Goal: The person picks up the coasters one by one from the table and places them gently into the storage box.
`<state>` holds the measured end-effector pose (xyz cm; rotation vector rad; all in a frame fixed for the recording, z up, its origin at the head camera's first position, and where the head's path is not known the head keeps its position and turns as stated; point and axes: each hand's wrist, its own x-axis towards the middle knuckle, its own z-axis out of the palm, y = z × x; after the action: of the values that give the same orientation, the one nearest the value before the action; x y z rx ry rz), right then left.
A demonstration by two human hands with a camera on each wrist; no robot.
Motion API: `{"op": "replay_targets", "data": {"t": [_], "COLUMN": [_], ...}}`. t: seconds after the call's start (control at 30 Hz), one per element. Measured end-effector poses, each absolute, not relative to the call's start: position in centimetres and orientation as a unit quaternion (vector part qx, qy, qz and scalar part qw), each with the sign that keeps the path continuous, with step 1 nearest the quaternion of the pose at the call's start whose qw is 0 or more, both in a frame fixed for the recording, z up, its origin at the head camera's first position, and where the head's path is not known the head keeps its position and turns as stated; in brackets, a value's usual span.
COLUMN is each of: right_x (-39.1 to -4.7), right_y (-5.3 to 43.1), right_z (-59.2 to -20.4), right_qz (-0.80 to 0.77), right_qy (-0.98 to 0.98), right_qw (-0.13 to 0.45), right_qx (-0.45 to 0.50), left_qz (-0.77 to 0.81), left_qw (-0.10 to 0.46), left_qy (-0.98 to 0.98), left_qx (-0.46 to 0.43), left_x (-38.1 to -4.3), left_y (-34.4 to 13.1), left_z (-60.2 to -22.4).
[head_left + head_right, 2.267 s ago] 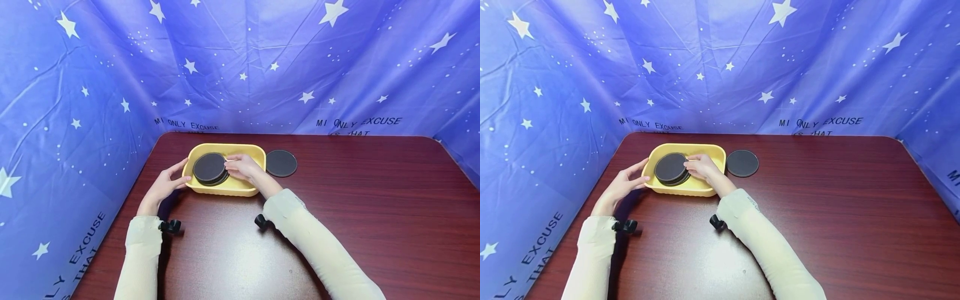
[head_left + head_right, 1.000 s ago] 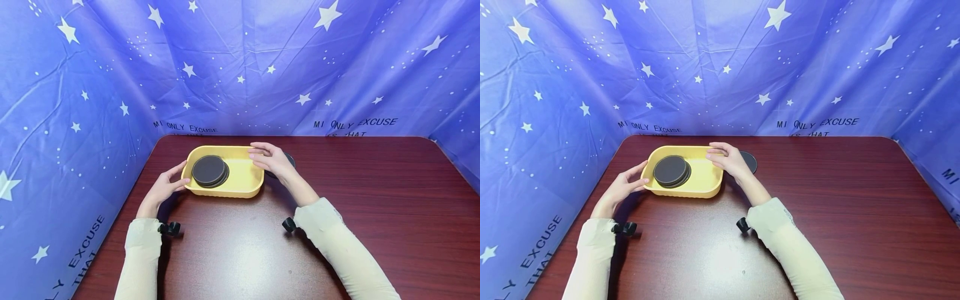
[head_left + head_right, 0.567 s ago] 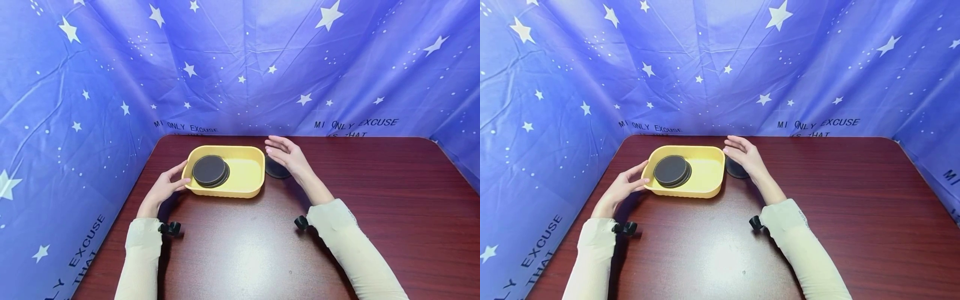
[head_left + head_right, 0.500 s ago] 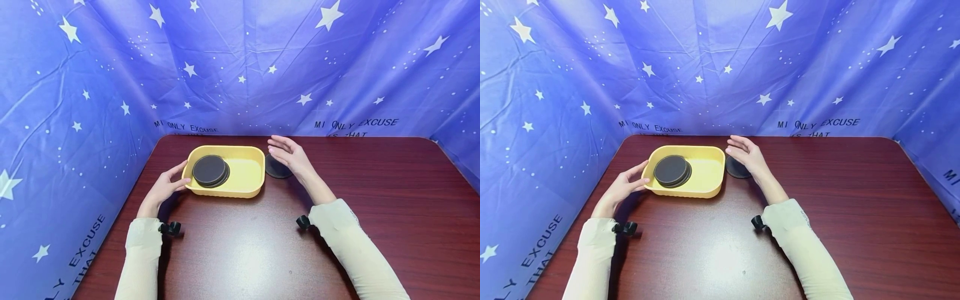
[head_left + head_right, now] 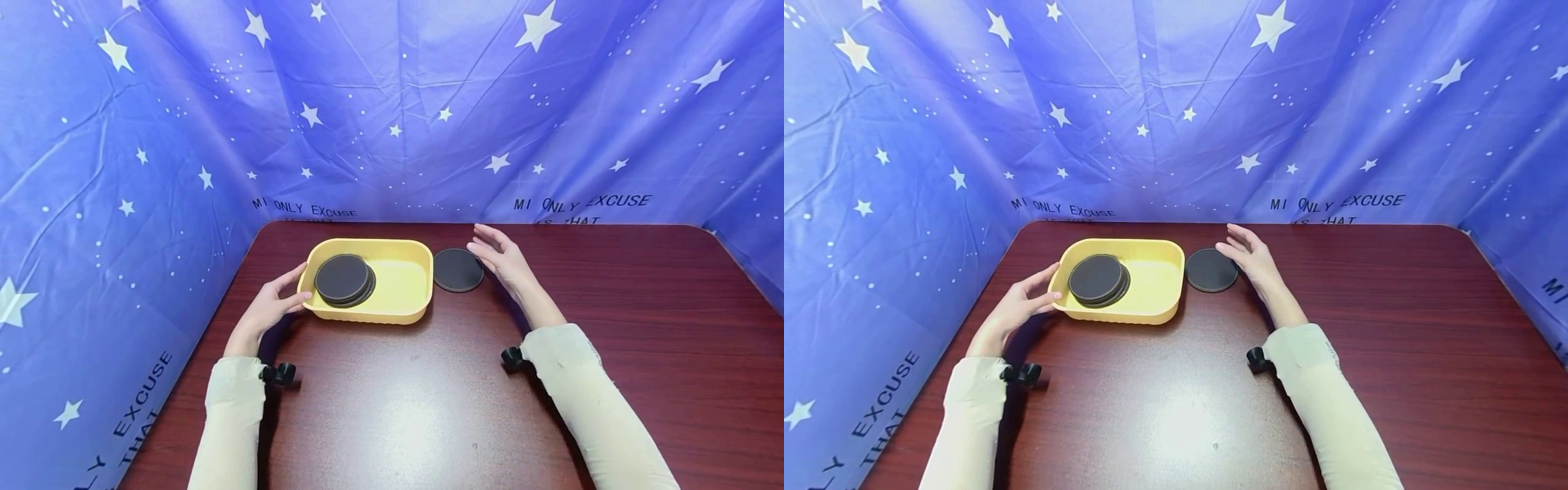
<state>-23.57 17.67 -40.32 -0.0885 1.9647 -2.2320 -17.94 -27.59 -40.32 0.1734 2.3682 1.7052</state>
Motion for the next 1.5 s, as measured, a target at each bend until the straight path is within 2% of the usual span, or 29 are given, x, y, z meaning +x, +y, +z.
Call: {"op": "replay_targets", "data": {"t": [0.27, 0.47, 0.87, 1.2, 1.5], "right_x": [-23.9, -24.6, -25.0, -25.0, -24.7], "right_y": [19.1, 19.7, 19.2, 18.8, 18.7], "right_z": [-41.8, -42.7, -42.8, -42.9, -43.0], "right_qz": [-0.737, -0.695, -0.595, -0.475, -0.436], "right_qy": [0.662, 0.698, 0.782, 0.859, 0.879], "right_qw": [0.133, 0.159, 0.152, 0.118, 0.104], "right_qx": [-0.022, -0.058, -0.108, -0.151, -0.161], "left_qz": [0.584, 0.58, 0.581, 0.583, 0.583], "left_qw": [0.109, 0.109, 0.11, 0.111, 0.115], "left_qy": [0.802, 0.806, 0.804, 0.803, 0.802], "left_qx": [0.061, 0.057, 0.058, 0.058, 0.056], "left_x": [-17.9, -18.0, -18.0, -18.0, -18.0], "left_y": [-27.4, -27.6, -27.9, -27.7, -27.6], "left_z": [-40.5, -40.4, -40.4, -40.4, -40.4]}}
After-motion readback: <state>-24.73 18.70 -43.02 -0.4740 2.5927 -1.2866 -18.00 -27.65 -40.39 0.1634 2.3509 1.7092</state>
